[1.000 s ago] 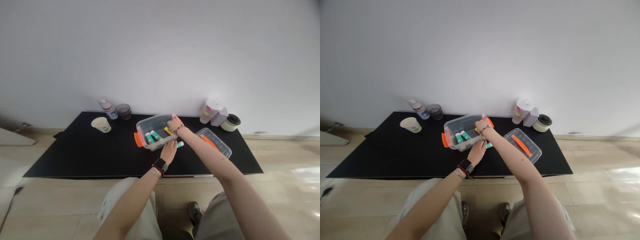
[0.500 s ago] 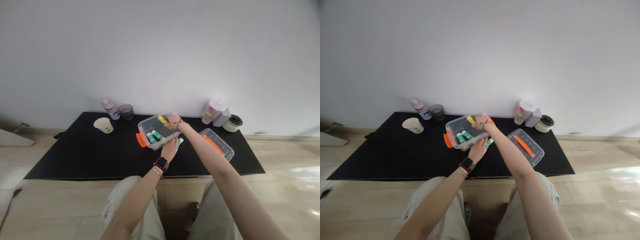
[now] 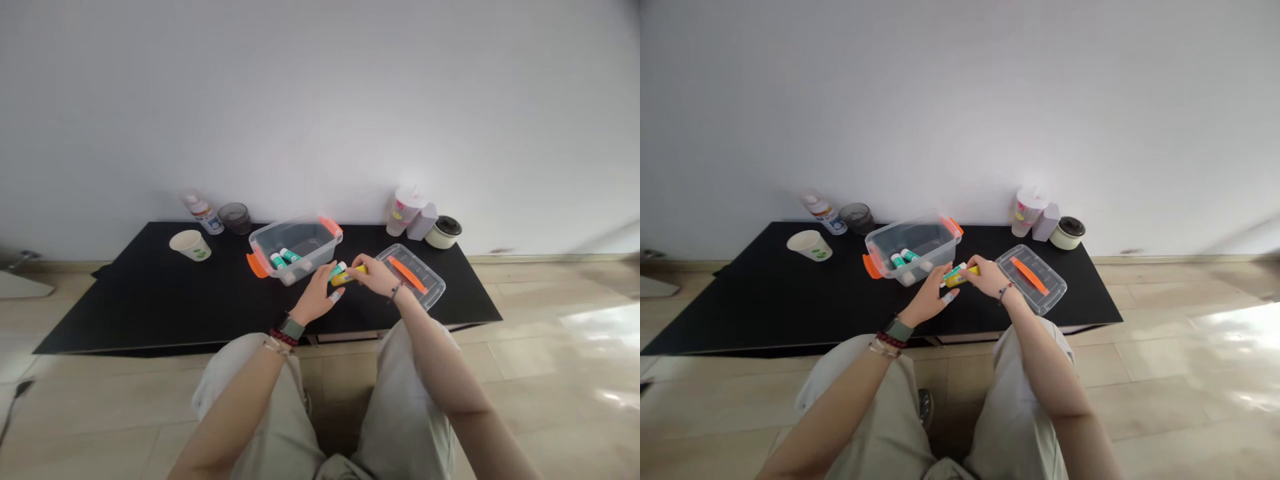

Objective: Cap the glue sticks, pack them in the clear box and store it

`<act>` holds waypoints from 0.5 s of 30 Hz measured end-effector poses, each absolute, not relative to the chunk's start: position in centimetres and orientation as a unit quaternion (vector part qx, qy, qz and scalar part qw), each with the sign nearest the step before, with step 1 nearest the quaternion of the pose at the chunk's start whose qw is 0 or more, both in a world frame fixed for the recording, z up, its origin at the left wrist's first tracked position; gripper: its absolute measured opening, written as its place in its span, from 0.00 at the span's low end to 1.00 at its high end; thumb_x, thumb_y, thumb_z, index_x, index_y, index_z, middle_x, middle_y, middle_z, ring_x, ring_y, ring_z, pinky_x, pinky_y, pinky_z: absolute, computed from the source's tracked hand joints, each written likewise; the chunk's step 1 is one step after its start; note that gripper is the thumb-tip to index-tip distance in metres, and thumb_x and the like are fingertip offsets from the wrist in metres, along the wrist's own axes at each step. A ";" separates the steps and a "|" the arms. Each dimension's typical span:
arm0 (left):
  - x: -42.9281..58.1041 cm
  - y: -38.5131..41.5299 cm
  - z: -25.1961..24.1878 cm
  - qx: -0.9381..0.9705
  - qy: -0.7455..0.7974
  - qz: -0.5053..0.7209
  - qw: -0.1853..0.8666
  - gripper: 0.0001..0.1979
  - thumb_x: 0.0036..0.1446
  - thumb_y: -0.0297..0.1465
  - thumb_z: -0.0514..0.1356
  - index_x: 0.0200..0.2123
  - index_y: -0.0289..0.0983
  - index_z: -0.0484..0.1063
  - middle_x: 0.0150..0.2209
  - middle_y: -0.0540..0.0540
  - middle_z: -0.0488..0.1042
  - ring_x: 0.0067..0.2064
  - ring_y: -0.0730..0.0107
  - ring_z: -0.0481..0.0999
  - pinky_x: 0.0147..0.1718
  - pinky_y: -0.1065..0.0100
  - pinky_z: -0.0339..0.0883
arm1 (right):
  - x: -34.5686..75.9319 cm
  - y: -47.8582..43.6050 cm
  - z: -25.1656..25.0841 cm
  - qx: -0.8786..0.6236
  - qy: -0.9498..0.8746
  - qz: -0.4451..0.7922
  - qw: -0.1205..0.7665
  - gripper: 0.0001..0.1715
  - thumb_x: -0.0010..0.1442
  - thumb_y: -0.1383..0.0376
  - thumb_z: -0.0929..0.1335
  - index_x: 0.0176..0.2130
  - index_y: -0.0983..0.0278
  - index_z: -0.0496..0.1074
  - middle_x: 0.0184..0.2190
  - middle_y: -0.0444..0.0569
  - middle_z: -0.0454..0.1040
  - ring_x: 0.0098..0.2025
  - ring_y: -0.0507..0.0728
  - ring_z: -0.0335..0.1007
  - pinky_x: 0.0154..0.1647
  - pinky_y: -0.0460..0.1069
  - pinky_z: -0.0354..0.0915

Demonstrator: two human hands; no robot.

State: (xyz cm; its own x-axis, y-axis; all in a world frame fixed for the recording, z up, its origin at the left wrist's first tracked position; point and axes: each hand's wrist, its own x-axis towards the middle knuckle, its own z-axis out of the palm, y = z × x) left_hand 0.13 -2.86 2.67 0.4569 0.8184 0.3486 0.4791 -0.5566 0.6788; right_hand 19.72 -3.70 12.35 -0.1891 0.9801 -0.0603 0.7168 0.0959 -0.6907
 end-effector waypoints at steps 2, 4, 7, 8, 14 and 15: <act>0.7 -4.3 3.7 0.800 0.378 0.350 0.307 0.28 0.60 0.37 0.60 0.61 0.36 0.60 0.57 0.35 0.69 0.59 0.53 0.70 0.58 0.51 0.65 | 18.6 -4.2 11.7 -0.605 -0.714 0.288 0.205 0.15 0.64 0.56 0.69 0.46 0.62 0.72 0.34 0.46 0.76 0.35 0.54 0.73 0.37 0.49 0.69; 1.3 -5.4 4.6 0.769 0.390 0.341 0.374 0.22 0.64 0.40 0.56 0.57 0.35 0.62 0.44 0.39 0.75 0.45 0.58 0.77 0.46 0.56 0.72 | 17.5 -4.4 11.6 -0.606 -0.717 0.278 0.204 0.18 0.65 0.56 0.69 0.51 0.64 0.71 0.43 0.49 0.75 0.43 0.56 0.74 0.43 0.52 0.71; 2.2 -6.1 6.1 0.715 0.409 0.336 0.458 0.18 0.68 0.44 0.48 0.49 0.36 0.63 0.26 0.51 0.68 0.25 0.70 0.69 0.28 0.67 0.67 | 16.7 -4.4 11.9 -0.612 -0.713 0.270 0.210 0.21 0.66 0.57 0.68 0.55 0.64 0.69 0.53 0.53 0.71 0.50 0.59 0.72 0.49 0.57 0.72; 2.4 -6.1 6.6 0.700 0.405 0.339 0.481 0.19 0.68 0.46 0.47 0.46 0.36 0.63 0.25 0.53 0.65 0.23 0.73 0.65 0.25 0.69 0.64 | 16.6 -4.4 12.0 -0.614 -0.711 0.267 0.213 0.21 0.67 0.57 0.68 0.56 0.64 0.69 0.54 0.53 0.71 0.51 0.59 0.72 0.50 0.58 0.71; 3.0 -6.6 8.8 0.574 0.312 0.274 0.706 0.22 0.63 0.54 0.51 0.35 0.40 0.58 0.23 0.58 0.57 0.18 0.81 0.52 0.19 0.73 0.56 | 19.8 -5.0 13.0 -0.621 -0.702 0.254 0.237 0.19 0.67 0.57 0.67 0.54 0.64 0.70 0.54 0.52 0.71 0.50 0.59 0.72 0.50 0.57 0.71; 2.6 -6.9 8.9 0.551 0.296 0.244 0.741 0.22 0.63 0.54 0.50 0.35 0.40 0.58 0.22 0.59 0.55 0.17 0.82 0.49 0.19 0.74 0.55 | 21.2 -4.9 13.6 -0.621 -0.702 0.251 0.244 0.19 0.67 0.57 0.67 0.54 0.64 0.71 0.53 0.52 0.71 0.50 0.59 0.72 0.50 0.57 0.71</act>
